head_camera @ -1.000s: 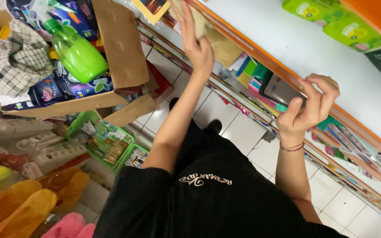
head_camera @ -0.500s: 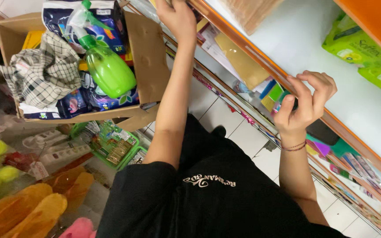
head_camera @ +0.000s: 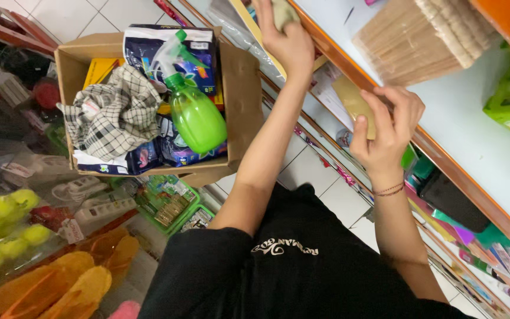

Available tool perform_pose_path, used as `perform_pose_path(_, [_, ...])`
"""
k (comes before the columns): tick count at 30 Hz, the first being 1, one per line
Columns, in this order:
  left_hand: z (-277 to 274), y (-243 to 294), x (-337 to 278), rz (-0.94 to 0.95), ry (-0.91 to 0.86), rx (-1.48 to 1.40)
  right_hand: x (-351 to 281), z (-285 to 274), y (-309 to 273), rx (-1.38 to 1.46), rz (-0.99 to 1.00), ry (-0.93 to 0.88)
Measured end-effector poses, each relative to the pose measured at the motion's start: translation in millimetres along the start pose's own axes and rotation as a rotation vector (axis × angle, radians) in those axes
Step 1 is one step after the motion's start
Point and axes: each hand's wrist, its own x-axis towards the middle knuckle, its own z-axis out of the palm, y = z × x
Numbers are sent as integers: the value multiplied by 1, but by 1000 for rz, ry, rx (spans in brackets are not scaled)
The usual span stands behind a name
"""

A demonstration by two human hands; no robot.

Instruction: The person clears items from a retail shelf into a cardboard box, sprays a green bottle of liquid cleaner, and wipes the shelf surfaces using a cloth.

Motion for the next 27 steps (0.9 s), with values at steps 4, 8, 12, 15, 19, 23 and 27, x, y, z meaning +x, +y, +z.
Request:
perform_pose_path(4, [19, -27, 48, -590, 88, -163, 11, 19, -8, -121, 17, -123])
perform_pose_path(8, [-1, 15, 8, -104, 3, -20, 13, 28, -8, -169, 57, -132])
perform_pose_path(12, [-30, 64, -59, -60, -273, -41, 11, 31, -9, -172, 68, -130])
perform_pose_path(15, [-22, 47, -45, -28, -220, -35, 8, 34, -11, -122, 86, -125])
perform_pose_path(19, [13, -15, 46, -230, -12, 88, 3, 40, -16, -213, 117, -97])
perform_pose_path(23, [-2, -1, 57, -210, -121, 28, -4, 47, -25, -352, 147, -95])
perform_pose_path(27, [-57, 63, -6, 370, -552, 66, -12, 52, -22, -294, 203, -86])
